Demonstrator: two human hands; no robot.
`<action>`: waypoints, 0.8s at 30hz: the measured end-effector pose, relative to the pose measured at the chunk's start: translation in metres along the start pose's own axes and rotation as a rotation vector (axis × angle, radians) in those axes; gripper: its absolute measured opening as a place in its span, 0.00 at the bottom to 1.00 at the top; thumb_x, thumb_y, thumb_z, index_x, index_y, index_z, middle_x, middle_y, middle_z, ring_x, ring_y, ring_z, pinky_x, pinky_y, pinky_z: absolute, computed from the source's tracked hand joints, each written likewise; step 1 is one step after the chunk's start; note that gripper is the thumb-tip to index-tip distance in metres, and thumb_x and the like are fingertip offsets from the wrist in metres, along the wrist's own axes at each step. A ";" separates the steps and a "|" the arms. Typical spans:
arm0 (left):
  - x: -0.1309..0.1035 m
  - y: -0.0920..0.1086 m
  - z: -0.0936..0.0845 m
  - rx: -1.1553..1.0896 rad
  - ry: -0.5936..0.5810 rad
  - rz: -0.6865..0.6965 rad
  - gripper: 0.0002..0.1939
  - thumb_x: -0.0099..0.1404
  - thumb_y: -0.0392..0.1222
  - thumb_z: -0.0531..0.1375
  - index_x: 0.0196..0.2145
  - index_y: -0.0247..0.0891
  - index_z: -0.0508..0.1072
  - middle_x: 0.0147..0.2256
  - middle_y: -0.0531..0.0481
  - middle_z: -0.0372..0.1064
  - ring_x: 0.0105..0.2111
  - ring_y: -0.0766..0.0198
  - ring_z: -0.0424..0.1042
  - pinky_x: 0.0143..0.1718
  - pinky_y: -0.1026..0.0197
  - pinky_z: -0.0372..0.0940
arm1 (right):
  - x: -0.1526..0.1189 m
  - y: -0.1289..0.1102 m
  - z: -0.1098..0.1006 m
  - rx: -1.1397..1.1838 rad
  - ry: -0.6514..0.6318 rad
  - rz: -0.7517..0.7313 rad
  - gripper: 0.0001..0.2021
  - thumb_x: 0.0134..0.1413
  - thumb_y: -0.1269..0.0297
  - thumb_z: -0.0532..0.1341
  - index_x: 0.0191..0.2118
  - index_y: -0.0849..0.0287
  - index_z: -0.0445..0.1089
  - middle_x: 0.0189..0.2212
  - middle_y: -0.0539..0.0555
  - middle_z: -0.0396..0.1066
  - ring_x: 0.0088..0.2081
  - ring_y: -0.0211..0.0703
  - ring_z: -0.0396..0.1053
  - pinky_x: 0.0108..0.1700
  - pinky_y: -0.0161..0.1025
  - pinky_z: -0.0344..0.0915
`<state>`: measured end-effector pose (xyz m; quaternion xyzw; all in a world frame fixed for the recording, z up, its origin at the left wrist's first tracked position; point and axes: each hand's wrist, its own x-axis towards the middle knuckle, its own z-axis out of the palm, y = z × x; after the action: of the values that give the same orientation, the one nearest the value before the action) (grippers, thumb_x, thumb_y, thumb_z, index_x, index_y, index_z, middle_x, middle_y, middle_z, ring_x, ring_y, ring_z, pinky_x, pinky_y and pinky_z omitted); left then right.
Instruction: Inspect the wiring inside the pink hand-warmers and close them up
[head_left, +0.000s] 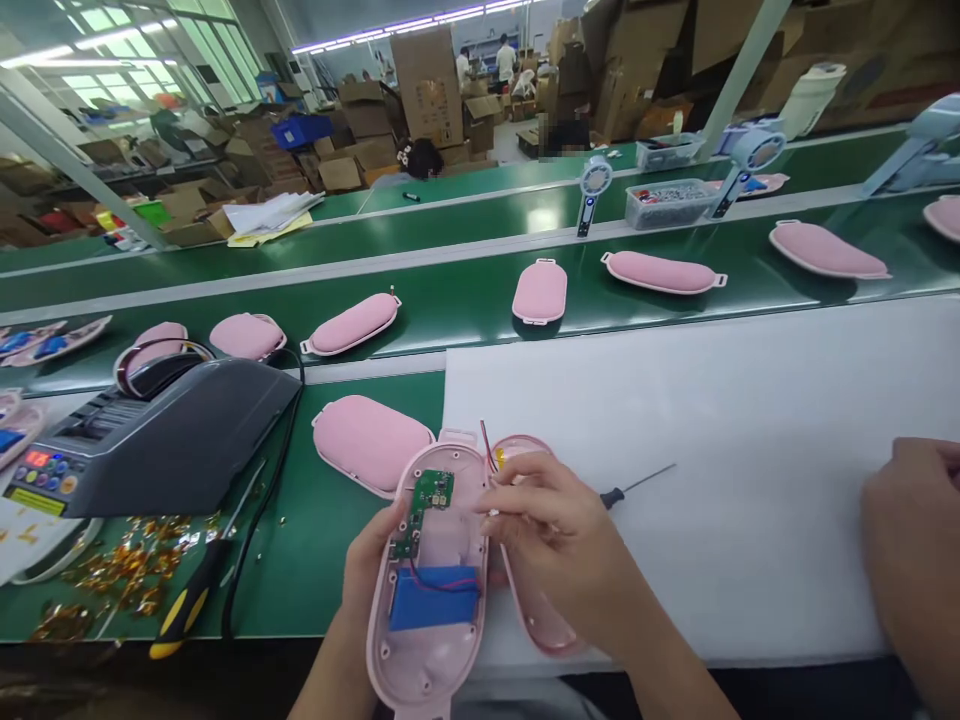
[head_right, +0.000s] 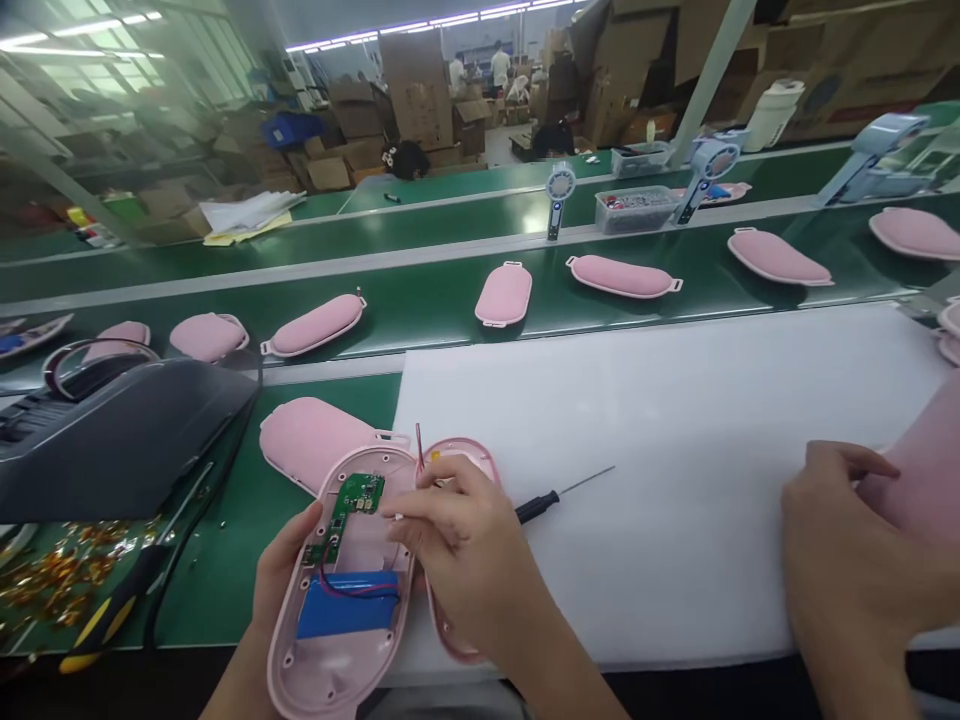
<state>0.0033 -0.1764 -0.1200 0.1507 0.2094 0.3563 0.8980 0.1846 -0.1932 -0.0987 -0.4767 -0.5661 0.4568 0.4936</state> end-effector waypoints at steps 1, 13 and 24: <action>-0.001 0.000 0.003 0.014 0.038 0.020 0.20 0.66 0.46 0.53 0.46 0.33 0.77 0.40 0.40 0.78 0.48 0.46 0.73 0.55 0.45 0.60 | 0.003 0.000 0.002 0.006 -0.042 0.047 0.08 0.54 0.66 0.60 0.35 0.51 0.77 0.35 0.51 0.73 0.35 0.38 0.70 0.36 0.34 0.67; -0.005 -0.006 0.015 0.002 0.171 0.033 0.14 0.61 0.44 0.61 0.36 0.31 0.80 0.32 0.42 0.79 0.41 0.48 0.76 0.52 0.49 0.62 | 0.010 -0.006 0.019 -0.342 -0.097 0.129 0.11 0.58 0.64 0.54 0.33 0.56 0.74 0.22 0.49 0.71 0.24 0.38 0.67 0.28 0.34 0.61; 0.000 -0.008 -0.003 0.051 0.241 -0.027 0.24 0.56 0.51 0.62 0.44 0.29 0.77 0.35 0.37 0.79 0.31 0.50 0.77 0.32 0.55 0.67 | 0.018 0.007 -0.005 0.108 0.048 0.407 0.17 0.50 0.50 0.63 0.41 0.57 0.73 0.27 0.50 0.72 0.18 0.30 0.59 0.19 0.31 0.57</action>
<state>0.0067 -0.1813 -0.1264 0.1270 0.3269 0.3543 0.8669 0.1889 -0.1741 -0.1025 -0.5649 -0.4209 0.5653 0.4291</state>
